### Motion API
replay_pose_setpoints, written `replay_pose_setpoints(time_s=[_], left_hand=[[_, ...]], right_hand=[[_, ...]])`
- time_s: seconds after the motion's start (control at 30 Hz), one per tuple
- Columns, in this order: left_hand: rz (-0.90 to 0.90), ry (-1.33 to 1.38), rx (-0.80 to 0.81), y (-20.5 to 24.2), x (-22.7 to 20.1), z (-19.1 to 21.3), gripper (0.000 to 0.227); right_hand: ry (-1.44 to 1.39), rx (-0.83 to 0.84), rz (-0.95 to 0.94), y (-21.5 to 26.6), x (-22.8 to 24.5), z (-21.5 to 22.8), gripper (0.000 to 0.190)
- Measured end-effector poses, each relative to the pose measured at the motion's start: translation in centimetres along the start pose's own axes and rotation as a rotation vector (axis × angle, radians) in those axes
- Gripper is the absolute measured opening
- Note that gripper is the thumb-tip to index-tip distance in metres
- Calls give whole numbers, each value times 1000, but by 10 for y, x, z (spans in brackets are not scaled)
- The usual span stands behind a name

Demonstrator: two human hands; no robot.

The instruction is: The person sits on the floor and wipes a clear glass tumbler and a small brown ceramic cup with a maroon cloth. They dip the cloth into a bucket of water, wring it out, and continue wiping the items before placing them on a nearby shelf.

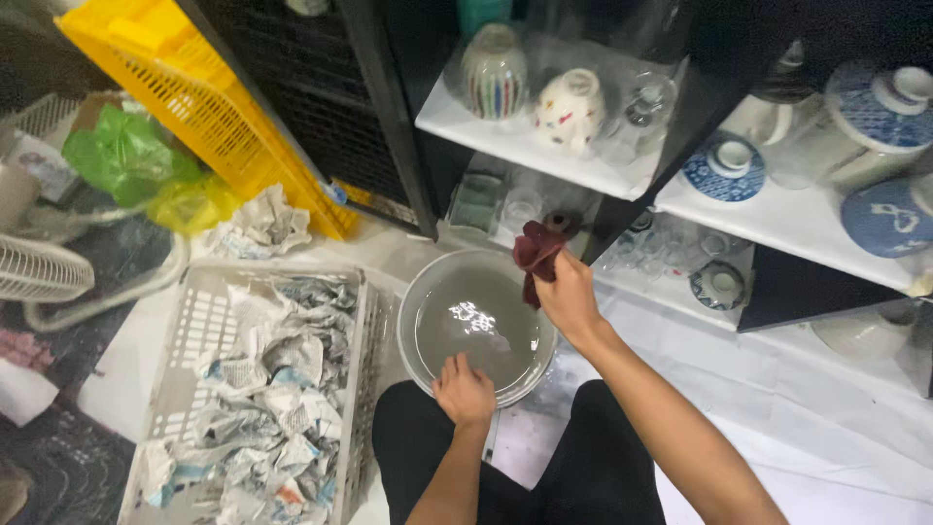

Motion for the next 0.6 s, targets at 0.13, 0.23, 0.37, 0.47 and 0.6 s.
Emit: replay_pose_setpoints(time_s=[0.13, 0.23, 0.37, 0.47, 0.6], left_hand=[[27, 109, 6, -6, -5, 2, 49], [18, 46, 7, -4, -1, 8, 48], [63, 42, 47, -10, -1, 3, 46], [67, 39, 47, -10, -1, -2, 43], [35, 82, -31, -13, -1, 4, 45]], right_hand=[[-59, 146, 79, 4, 9, -26, 20], [-63, 329, 11, 25, -18, -76, 23], [-65, 454, -18, 55, -69, -139, 24], [166, 600, -57, 71, -110, -171, 22], [566, 741, 74, 81, -129, -193, 41]])
Point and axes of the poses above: each hand's wrist, its own y-axis away from the middle knuckle, its own z-axis out of the back of the hand, x = y × z, the point moved 5 cm from there along -y, towards the middle knuckle, and after that the axes turned 8 degrees about y, right-handed, at the moved point
